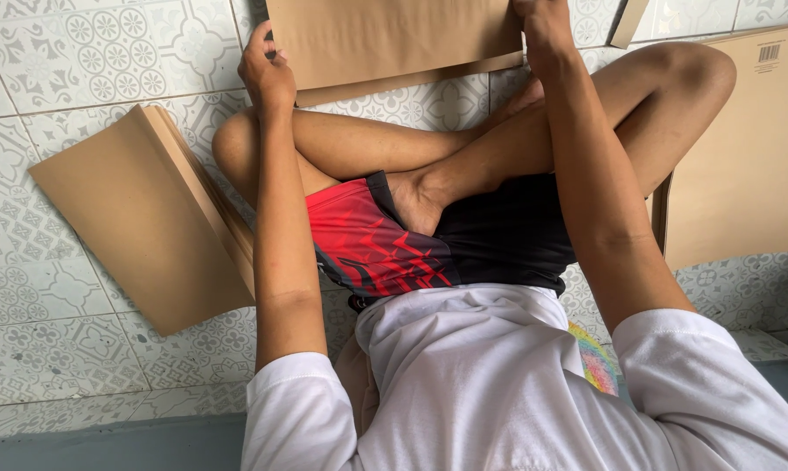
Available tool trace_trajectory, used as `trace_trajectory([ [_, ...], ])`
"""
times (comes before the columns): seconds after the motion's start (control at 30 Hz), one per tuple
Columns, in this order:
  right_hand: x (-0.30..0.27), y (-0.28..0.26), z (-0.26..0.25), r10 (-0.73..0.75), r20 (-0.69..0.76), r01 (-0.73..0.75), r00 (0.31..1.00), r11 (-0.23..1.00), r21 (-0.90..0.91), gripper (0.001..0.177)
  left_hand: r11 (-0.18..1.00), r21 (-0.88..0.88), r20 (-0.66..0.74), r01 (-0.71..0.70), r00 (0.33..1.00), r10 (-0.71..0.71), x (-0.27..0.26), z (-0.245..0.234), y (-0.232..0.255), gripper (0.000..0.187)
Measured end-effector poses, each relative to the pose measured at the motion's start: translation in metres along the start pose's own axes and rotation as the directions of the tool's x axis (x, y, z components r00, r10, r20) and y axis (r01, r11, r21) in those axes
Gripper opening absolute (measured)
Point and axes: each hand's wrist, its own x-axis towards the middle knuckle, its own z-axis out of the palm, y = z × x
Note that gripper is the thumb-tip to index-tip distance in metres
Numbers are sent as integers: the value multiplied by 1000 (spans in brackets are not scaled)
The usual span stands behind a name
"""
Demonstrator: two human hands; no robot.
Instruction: Folding flat cardboard sheets along pre-scored lines and stacking them while sitting on the floor.
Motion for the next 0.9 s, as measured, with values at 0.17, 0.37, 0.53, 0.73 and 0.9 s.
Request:
trace_trajectory([
  [0.17,-3,-11,1,111,6,-111,994,984,136,6,977,-202,-21,-70,998,67,4,-1,-6,49],
  [0.37,1,-6,1,118,-16,-117,993,990,76,19,961,-198,-62,-193,981,184,-5,-8,12,46],
  [0.53,6,1,-2,118,5,-117,993,983,139,9,991,-80,-48,-105,994,101,0,0,-3,44],
  [0.73,-12,-22,7,3,105,-10,994,997,73,59,991,72,9,-110,994,110,1,9,-16,39],
  [0.9,-11,-18,7,1,63,-1,998,1000,3,61,989,54,-3,-141,990,141,-6,0,5,39],
])
